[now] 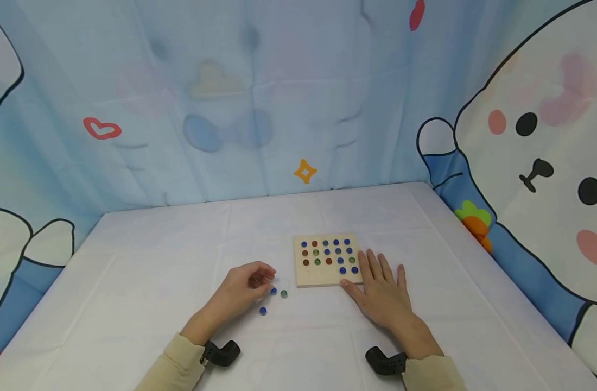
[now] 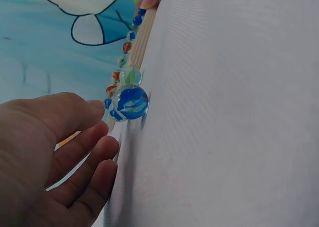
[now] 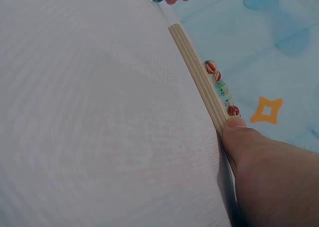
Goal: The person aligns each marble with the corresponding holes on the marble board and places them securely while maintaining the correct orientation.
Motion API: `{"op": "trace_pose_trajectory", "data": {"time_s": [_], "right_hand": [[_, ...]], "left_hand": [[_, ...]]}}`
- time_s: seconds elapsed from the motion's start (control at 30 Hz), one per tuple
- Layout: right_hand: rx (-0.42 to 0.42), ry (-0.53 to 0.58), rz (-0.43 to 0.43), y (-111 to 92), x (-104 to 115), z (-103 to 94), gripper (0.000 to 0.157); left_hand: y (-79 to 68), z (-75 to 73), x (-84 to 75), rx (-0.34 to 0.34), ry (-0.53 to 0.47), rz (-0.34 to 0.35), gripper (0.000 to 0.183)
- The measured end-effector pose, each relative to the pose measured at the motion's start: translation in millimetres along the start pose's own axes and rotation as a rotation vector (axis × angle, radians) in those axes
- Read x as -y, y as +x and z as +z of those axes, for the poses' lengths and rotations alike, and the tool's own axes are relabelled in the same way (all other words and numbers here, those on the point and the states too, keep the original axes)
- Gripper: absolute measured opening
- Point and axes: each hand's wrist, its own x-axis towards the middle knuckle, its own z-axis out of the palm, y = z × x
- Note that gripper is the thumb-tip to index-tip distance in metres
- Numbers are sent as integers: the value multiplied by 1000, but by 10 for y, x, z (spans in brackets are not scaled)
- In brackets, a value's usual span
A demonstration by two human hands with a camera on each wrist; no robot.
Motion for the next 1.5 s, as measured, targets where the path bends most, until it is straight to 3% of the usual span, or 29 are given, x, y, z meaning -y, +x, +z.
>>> {"op": "trace_pose_trajectory", "data": {"time_s": [0.37,0.7,1.5], "right_hand": [[2,6,-6,-5,32,-28,92],[-10,4,-6,-19,26,-19,91],[-18,6,-13,-18,26,-15,91]], "left_hand": [[-16,21,27,59,2,-10,14],[-14,39,20,72,32,-4,12],[-16,33,23,38,17,15,12]]}}
